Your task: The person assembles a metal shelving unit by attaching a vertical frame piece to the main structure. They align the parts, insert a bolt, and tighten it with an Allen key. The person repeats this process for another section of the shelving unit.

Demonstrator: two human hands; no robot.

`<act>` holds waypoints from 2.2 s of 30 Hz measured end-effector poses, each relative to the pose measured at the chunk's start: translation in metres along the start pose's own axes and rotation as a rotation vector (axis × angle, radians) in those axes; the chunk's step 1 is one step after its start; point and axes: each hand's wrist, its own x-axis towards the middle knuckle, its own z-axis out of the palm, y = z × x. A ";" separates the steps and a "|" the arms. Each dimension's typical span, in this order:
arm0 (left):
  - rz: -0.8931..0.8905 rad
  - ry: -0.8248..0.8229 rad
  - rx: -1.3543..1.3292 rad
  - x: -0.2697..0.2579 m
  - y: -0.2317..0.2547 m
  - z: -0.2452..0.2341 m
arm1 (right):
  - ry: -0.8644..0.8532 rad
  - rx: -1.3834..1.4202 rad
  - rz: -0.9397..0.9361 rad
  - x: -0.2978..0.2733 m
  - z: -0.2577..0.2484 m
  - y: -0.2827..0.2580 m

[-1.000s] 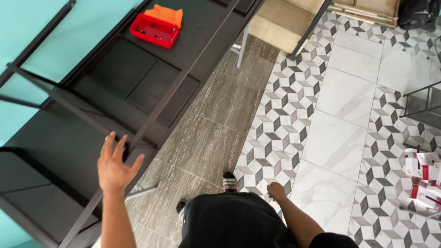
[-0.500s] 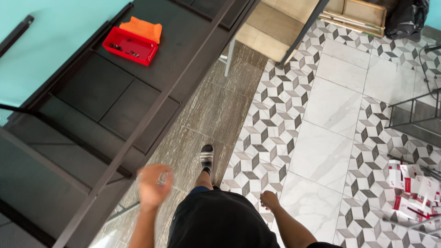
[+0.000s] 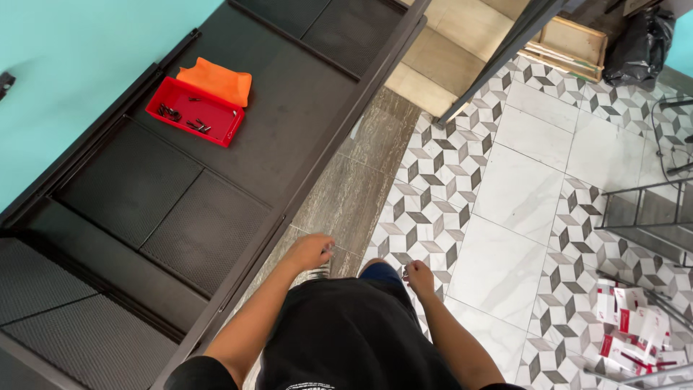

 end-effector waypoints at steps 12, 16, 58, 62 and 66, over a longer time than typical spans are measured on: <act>-0.094 0.091 -0.251 0.106 0.007 -0.026 | 0.016 0.059 0.145 0.122 -0.022 -0.071; -0.195 0.102 -0.278 0.163 0.011 -0.024 | -0.023 0.009 0.099 0.195 -0.053 -0.104; -0.397 0.544 0.201 0.733 0.059 -0.168 | -0.420 0.194 -0.266 0.711 -0.124 -0.412; -0.528 0.494 0.237 0.770 0.061 -0.161 | -0.554 0.277 -0.345 0.741 -0.122 -0.425; -0.640 0.498 0.180 0.780 0.054 -0.153 | -0.580 0.346 -0.132 0.757 -0.110 -0.437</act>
